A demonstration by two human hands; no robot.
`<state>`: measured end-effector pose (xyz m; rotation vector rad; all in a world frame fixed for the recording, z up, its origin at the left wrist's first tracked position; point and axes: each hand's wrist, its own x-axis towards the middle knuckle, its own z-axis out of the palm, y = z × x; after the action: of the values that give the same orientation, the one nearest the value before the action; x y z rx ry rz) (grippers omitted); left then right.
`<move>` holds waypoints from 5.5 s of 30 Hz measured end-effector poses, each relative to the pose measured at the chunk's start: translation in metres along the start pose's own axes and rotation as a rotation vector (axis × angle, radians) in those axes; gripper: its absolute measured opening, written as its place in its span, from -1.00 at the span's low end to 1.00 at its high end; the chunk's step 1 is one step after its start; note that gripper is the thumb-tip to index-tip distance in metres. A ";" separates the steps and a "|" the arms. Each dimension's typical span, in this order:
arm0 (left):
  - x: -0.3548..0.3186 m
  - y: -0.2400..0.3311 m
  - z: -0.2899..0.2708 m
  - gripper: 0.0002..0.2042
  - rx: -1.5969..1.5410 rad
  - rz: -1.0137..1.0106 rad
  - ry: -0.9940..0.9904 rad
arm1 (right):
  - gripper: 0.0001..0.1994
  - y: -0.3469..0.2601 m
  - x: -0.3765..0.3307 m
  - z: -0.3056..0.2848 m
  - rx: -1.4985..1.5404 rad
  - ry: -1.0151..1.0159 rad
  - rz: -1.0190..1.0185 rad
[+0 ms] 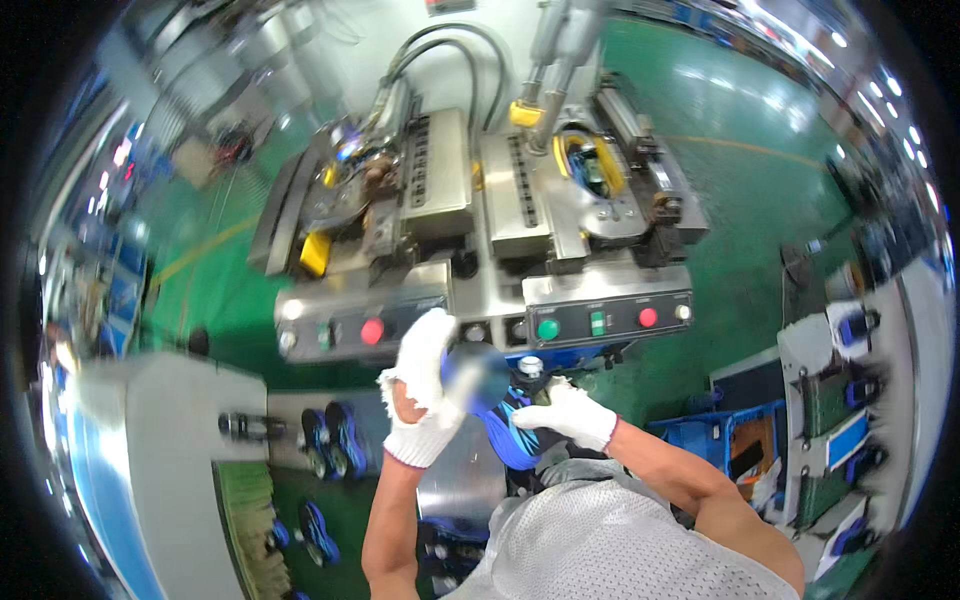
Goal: The person repeatedly picks up blue and black sneakers from a conveyor belt, places them into a machine, and then removes them to place them back on the belt. This cycle is performed continuously for multiple pairs of shoes.
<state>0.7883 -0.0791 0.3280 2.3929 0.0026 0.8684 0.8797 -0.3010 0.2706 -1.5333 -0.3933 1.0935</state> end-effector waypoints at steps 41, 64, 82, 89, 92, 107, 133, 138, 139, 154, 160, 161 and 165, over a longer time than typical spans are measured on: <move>-0.024 0.006 0.066 -0.20 -0.281 -1.226 -0.292 | -0.49 -0.135 0.393 -0.351 -1.349 0.662 -0.339; -0.291 -0.020 0.142 -0.19 -0.004 -1.677 0.482 | -0.12 0.081 0.202 -0.140 -1.664 0.243 -0.824; -0.430 0.056 0.106 -0.14 0.195 -1.726 0.751 | 0.05 0.202 0.094 0.154 -1.176 -0.516 0.000; -0.419 0.000 0.104 -0.15 0.278 -1.970 0.467 | -0.15 0.240 0.103 0.170 -0.913 -0.253 -0.008; -0.352 -0.031 0.102 -0.25 0.176 -1.952 0.111 | -0.14 0.211 0.107 0.124 -0.754 -0.339 0.176; -0.101 0.163 0.225 0.10 -0.142 -0.804 -0.938 | -0.07 0.196 -0.204 -0.111 0.515 0.945 0.034; 0.017 0.534 0.626 -0.26 -0.725 0.384 -1.182 | -0.33 0.260 -0.529 -0.381 -0.422 2.151 0.926; -0.043 0.379 0.531 -0.39 -0.638 0.240 -1.219 | -0.49 0.142 -0.398 -0.326 -0.262 1.908 -0.362; -0.051 0.338 0.513 -0.47 -0.470 0.239 -1.225 | -0.51 0.146 -0.363 -0.324 0.071 1.580 -0.478; -0.417 -0.069 0.044 -0.79 0.428 -1.370 -0.168 | -0.51 0.277 -0.083 -0.241 -0.646 0.281 0.402; -0.437 -0.143 -0.183 -0.76 0.834 -1.284 0.134 | -0.52 0.220 -0.064 -0.160 -0.728 0.260 0.561; -0.446 -0.164 -0.211 -0.72 0.808 -1.352 0.220 | -0.52 0.216 -0.065 -0.157 -0.742 0.270 0.583; -0.469 -0.210 -0.259 -0.44 0.851 -1.590 0.038 | -0.52 0.164 -0.050 -0.095 -0.910 0.188 0.744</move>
<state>0.3070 0.1409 0.1015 1.9795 2.2430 0.0402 0.8791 -0.4424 0.1344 -2.7085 -0.1798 1.3954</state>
